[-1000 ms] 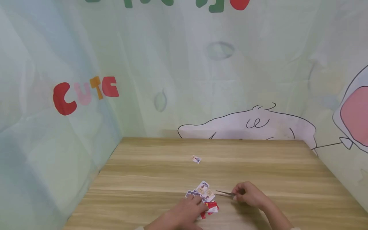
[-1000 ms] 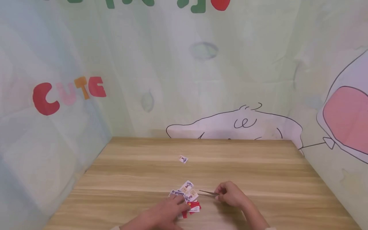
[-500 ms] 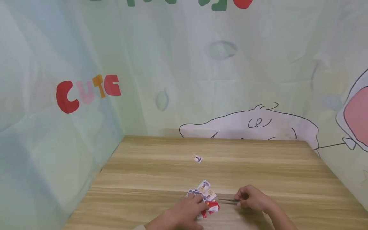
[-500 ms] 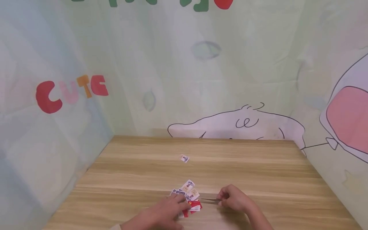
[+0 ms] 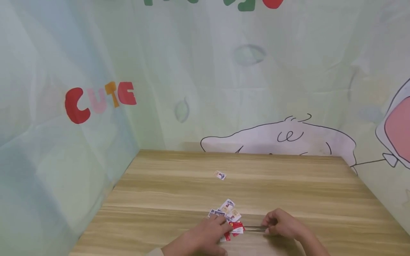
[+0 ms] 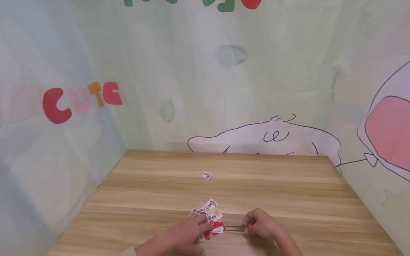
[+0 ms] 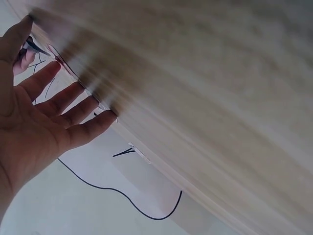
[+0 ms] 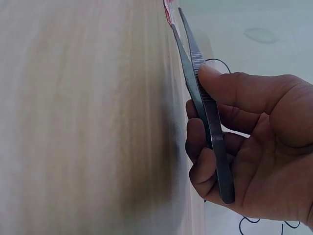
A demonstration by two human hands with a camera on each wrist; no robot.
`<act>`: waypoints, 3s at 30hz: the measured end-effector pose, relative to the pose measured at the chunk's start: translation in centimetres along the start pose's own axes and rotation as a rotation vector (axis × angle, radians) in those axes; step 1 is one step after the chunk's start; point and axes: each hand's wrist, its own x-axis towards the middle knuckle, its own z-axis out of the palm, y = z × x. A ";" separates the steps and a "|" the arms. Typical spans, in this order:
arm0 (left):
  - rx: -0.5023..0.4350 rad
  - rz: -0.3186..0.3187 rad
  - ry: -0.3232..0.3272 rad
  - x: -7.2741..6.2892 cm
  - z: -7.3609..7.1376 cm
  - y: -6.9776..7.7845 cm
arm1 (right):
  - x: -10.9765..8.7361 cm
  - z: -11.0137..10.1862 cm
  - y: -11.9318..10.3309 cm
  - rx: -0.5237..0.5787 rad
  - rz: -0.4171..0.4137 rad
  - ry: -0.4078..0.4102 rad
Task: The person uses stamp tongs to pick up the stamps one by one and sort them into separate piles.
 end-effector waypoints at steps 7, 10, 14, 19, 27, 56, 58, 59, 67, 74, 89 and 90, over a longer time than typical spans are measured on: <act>0.017 0.005 0.014 0.0 0.0 0.0 | 0.1 0.2 0.0 -0.006 0.008 -0.007; 0.007 0.002 0.009 0.0 -0.1 0.0 | 0.3 0.3 0.0 -0.003 0.016 -0.007; -0.008 -0.001 -0.002 0.0 -0.1 0.0 | 0.3 0.4 -0.1 -0.014 0.028 -0.002; -0.023 -0.002 -0.009 -0.1 -0.1 0.0 | 0.5 0.4 -0.4 -0.057 0.036 0.008; 0.027 0.013 0.012 -0.1 0.1 -0.1 | 0.9 0.7 -0.5 -0.045 0.026 0.001; 0.000 -0.009 -0.039 0.1 -0.2 0.1 | 1.5 0.7 -0.6 -0.145 -0.032 0.032; 0.001 -0.002 -0.037 0.1 -0.2 0.1 | 1.5 0.7 -0.6 -0.146 -0.038 0.035; 0.000 0.002 -0.036 0.1 -0.3 0.1 | 1.4 0.7 -0.6 -0.142 -0.042 0.036; -0.084 -0.021 0.010 -0.2 -1.0 0.3 | 0.9 0.4 -0.3 -0.147 -0.033 0.073; -0.105 -0.038 0.017 -0.1 -1.4 0.2 | 0.7 0.0 -0.2 -0.110 -0.027 0.079; -0.156 -0.045 0.110 -1.8 -0.6 -1.3 | -0.6 0.4 -0.7 -0.133 0.014 0.173; -0.162 -0.058 0.106 -1.9 -0.6 -1.5 | -0.6 0.3 -0.7 -0.134 0.015 0.175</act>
